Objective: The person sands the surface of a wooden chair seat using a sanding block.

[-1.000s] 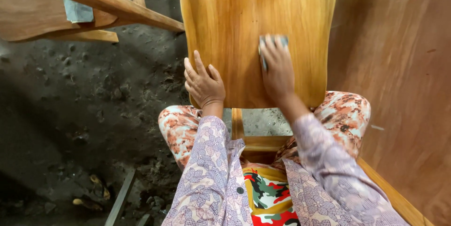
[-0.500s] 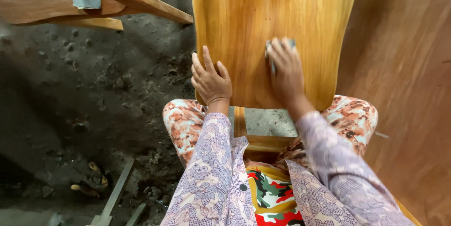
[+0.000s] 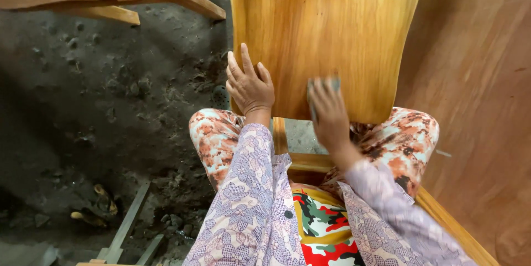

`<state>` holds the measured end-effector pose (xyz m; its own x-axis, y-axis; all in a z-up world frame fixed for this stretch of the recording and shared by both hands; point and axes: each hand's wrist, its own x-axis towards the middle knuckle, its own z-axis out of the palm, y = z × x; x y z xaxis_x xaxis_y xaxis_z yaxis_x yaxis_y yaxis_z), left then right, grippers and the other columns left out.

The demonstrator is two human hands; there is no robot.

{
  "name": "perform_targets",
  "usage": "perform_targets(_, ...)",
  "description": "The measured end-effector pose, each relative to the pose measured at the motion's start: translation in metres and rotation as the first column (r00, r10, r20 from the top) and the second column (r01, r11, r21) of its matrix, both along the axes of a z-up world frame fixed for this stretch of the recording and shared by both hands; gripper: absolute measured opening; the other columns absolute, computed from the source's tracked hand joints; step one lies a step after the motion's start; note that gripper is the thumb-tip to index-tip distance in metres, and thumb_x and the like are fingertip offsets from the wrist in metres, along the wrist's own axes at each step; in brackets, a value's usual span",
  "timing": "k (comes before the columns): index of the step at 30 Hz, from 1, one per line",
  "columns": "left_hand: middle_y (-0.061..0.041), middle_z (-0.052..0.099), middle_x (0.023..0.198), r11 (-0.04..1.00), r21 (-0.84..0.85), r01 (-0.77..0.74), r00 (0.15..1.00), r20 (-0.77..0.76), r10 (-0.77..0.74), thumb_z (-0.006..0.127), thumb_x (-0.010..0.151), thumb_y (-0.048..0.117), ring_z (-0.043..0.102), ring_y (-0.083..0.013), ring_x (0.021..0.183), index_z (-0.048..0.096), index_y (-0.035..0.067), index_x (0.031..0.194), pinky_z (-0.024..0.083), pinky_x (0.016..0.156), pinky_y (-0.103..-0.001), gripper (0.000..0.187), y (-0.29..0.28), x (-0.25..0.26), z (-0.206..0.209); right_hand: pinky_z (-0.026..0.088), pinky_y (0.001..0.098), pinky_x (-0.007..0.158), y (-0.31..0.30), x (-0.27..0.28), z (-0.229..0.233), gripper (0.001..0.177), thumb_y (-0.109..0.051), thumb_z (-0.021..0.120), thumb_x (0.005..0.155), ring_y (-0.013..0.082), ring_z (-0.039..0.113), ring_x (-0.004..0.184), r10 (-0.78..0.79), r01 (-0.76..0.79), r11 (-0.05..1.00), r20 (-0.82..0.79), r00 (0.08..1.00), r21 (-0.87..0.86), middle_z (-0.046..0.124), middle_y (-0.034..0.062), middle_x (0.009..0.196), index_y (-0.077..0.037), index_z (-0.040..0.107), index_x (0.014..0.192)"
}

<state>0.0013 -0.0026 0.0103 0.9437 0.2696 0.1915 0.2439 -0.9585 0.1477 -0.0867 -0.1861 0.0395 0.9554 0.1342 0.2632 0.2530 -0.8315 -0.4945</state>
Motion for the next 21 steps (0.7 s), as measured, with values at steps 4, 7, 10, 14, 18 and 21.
perform_targets(4, -0.015, 0.043, 0.152, 1.0, -0.005, -0.001, 1.0, -0.003, 0.001, 0.049, 0.1, 0.04, 0.052, -0.0333, 0.133, 0.035, 0.026, 0.16, 0.049, 0.093, -0.045, 0.063, 0.0, -0.002, 0.002, 0.032, 0.0531, 0.118, 0.005, -0.066, 0.006, 0.047, -0.015, 0.058, 0.097, 0.0357, 0.041, 0.147, 0.05, -0.059, 0.992, -0.086, 0.995, -0.108, 0.049, 0.0106, 0.158, -0.012, 0.06, 0.144)
perform_targets(7, -0.015, 0.043, 0.152, 1.0, -0.004, 0.001, 1.0, -0.008, -0.001, 0.05, 0.1, 0.038, 0.052, -0.0327, 0.133, 0.034, 0.026, 0.16, 0.05, 0.092, -0.044, 0.063, -0.001, 0.0, 0.004, 0.033, 0.049, 0.118, 0.002, -0.047, -0.002, 0.045, -0.015, 0.059, 0.1, 0.0325, 0.041, 0.147, 0.038, -0.049, 0.992, -0.092, 0.995, -0.12, 0.049, 0.0082, 0.158, -0.015, 0.061, 0.145)
perform_targets(10, -0.015, 0.043, 0.151, 1.0, -0.001, 0.001, 1.0, -0.004, -0.001, 0.052, 0.098, 0.038, 0.052, -0.0335, 0.132, 0.035, 0.025, 0.159, 0.05, 0.091, -0.045, 0.065, -0.001, -0.002, 0.004, 0.033, 0.0507, 0.117, -0.004, 0.005, -0.03, 0.044, -0.016, 0.057, 0.101, 0.0344, 0.046, 0.144, 0.053, -0.049, 0.986, 0.023, 0.998, -0.157, 0.052, 0.0092, 0.156, -0.015, 0.06, 0.145)
perform_targets(14, -0.015, 0.044, 0.154, 1.0, 0.012, -0.011, 1.0, -0.016, 0.011, 0.05, 0.101, 0.039, 0.054, -0.0327, 0.133, 0.035, 0.025, 0.16, 0.05, 0.095, -0.046, 0.062, -0.003, 0.001, 0.009, 0.038, 0.0557, 0.112, -0.005, 0.097, -0.019, 0.039, -0.01, 0.057, 0.103, 0.0371, 0.045, 0.142, 0.02, -0.015, 0.991, 0.033, 0.999, -0.129, 0.054, 0.012, 0.152, -0.009, 0.06, 0.143)
perform_targets(18, -0.014, 0.044, 0.157, 0.999, 0.017, -0.031, 0.997, -0.065, 0.032, 0.049, 0.103, 0.04, 0.055, -0.0324, 0.133, 0.032, 0.026, 0.16, 0.049, 0.1, -0.047, 0.061, -0.004, 0.0, 0.011, 0.04, 0.0592, 0.105, -0.001, 0.156, -0.014, 0.031, -0.013, 0.052, 0.108, 0.0403, 0.041, 0.141, -0.067, 0.055, 0.995, -0.138, 0.988, -0.088, 0.053, 0.0113, 0.151, -0.006, 0.062, 0.136)
perform_targets(21, -0.014, 0.045, 0.157, 0.999, 0.017, -0.036, 0.997, -0.061, 0.037, 0.051, 0.102, 0.04, 0.055, -0.0319, 0.133, 0.034, 0.026, 0.16, 0.049, 0.099, -0.046, 0.062, -0.004, 0.001, 0.011, 0.04, 0.0649, 0.106, 0.006, 0.148, -0.003, 0.029, -0.01, 0.053, 0.107, 0.0463, 0.043, 0.138, -0.034, 0.03, 0.998, -0.093, 0.995, -0.047, 0.052, 0.0188, 0.149, 0.002, 0.059, 0.133)
